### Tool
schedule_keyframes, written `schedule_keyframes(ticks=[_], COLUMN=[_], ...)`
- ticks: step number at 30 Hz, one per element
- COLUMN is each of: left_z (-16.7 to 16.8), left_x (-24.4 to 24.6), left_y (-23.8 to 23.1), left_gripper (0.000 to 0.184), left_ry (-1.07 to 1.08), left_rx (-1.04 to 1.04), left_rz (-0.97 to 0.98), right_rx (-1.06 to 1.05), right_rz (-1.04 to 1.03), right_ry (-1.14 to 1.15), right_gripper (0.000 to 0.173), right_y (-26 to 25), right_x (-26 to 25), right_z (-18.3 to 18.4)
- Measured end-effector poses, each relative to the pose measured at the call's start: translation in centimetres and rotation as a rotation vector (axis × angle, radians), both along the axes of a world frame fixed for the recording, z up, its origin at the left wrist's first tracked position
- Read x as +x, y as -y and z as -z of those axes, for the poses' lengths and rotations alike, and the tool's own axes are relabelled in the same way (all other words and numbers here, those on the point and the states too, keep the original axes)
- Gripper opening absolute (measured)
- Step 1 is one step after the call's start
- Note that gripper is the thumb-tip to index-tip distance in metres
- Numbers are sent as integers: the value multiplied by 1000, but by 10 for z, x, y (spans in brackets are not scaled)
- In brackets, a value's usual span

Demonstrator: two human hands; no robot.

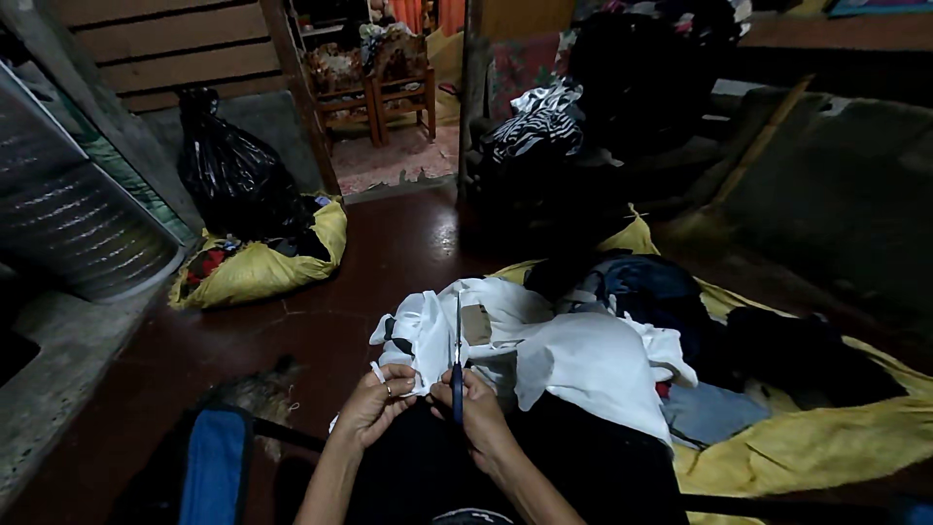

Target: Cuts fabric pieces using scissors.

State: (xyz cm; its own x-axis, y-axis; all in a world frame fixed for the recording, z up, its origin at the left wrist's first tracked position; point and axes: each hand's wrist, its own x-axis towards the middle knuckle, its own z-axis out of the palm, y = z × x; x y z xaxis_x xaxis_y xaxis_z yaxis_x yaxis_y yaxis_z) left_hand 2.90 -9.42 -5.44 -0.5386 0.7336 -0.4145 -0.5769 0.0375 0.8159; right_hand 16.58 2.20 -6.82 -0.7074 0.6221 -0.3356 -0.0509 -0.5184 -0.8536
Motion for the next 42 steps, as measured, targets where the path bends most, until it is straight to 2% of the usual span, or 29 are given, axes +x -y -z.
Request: schedule_keyframes(ticks=[4, 6, 8, 11, 13, 17, 22, 25, 31, 34, 36, 39, 42], left_z=[2, 3, 2, -2, -4, -2, 0, 0, -14, -24, -31, -42, -37], left_x=[8, 9, 7, 2, 1, 3, 1, -2, -3, -4, -7, -17, -40], left_y=[-6, -9, -11, -14, -16, -20, -21, -19, -22, -29, -34, -45, -64], left_gripper=[14, 12, 7, 32, 35, 20, 13, 11, 10, 8, 7, 6, 2], left_ry=[-386, -445, -397, -299, -339, -455, -416, -379, -261, -261, -310, -390, -342], left_rx=[-173, -190, -190, -222, -235, -249, -211, -162, -76, -53, -50, -82, -75], left_rz=[95, 107, 103, 98, 131, 140, 84, 78, 80, 92, 100, 58, 5], right_rx=[52, 90, 119, 151, 177, 219, 171, 5, -336, -455, -509, -441, -294], right_rz=[-26, -45, -57, -75, -76, -56, -52, -22, 55, 111, 189, 314, 355], right_ry=[-10, 2, 4, 13, 12, 2, 9, 42, 94, 22, -32, -21, -31], right_gripper=[24, 25, 25, 26, 25, 25, 24, 20, 37, 42, 38, 27, 24], right_y=[0, -1, -2, -3, -2, -2, -3, -3, -17, -26, -34, -52, -76], right_x=[1, 1, 1, 0, -1, -1, 1, 1, -2, -14, -26, -40, -60], right_z=[2, 3, 5, 9, 10, 13, 16, 13, 12, 14, 11, -3, -21])
